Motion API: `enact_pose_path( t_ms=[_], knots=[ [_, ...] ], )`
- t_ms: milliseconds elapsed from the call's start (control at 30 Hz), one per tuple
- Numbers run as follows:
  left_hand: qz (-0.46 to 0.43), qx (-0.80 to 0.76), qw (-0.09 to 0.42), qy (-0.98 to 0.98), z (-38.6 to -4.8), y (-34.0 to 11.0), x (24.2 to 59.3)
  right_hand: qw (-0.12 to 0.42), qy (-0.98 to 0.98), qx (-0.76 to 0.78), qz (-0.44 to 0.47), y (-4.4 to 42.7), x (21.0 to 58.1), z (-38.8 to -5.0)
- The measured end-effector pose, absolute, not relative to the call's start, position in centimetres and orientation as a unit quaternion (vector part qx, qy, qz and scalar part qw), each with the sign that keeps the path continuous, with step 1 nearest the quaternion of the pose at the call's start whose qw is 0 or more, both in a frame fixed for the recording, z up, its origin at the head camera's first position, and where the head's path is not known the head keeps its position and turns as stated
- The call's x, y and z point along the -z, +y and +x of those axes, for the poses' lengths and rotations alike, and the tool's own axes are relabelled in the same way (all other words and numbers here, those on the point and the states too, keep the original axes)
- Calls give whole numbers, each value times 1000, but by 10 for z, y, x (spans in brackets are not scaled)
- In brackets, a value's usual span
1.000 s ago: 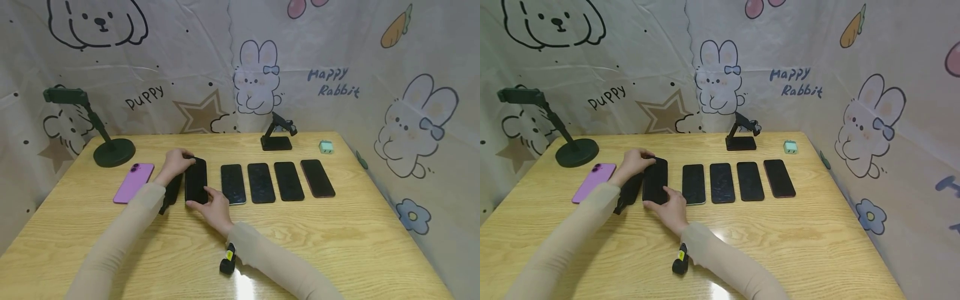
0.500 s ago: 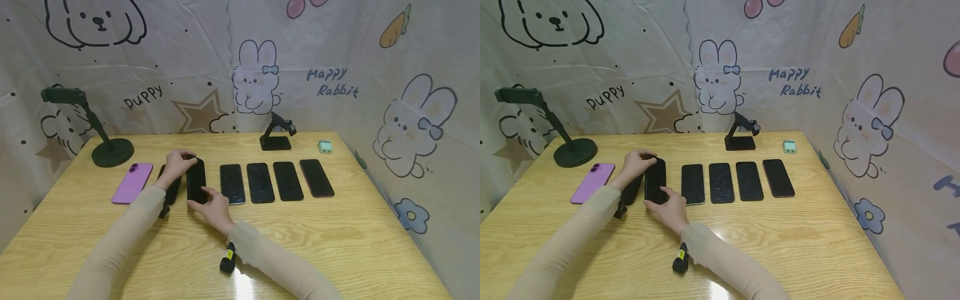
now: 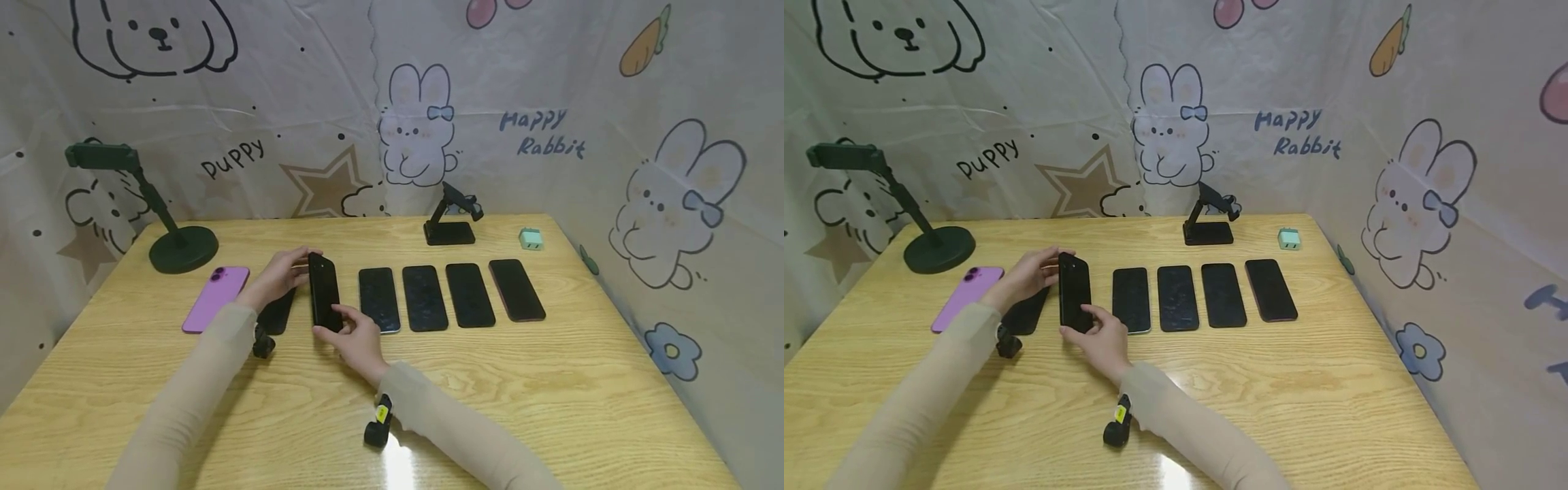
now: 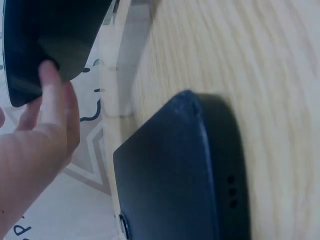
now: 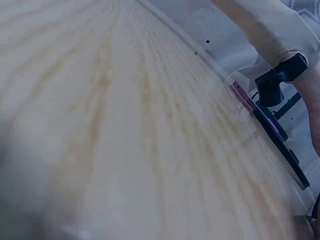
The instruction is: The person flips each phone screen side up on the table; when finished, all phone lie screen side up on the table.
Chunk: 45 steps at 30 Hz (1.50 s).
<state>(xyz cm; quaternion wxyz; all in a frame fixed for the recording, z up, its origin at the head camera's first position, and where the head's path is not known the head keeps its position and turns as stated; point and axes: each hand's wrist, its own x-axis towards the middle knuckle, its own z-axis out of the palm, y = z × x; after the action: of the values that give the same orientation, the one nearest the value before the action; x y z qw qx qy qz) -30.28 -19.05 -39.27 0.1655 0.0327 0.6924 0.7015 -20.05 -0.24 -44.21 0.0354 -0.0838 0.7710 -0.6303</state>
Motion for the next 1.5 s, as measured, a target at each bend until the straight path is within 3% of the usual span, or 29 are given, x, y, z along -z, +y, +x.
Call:
enact_pose_path(
  t_ms=[533,767,1033,1500],
  knots=[
    [68,-740,276,610,-301,-189,395,60,730,672,-113,3,449,-203],
    [55,-737,275,614,-298,-187,394,89,717,680,-121,5,447,-201],
    [30,-708,258,657,-297,-191,396,59,708,687,-153,6,418,-181],
    [-9,-673,224,705,-296,-200,401,20,708,680,-190,7,412,-176]
  ],
)
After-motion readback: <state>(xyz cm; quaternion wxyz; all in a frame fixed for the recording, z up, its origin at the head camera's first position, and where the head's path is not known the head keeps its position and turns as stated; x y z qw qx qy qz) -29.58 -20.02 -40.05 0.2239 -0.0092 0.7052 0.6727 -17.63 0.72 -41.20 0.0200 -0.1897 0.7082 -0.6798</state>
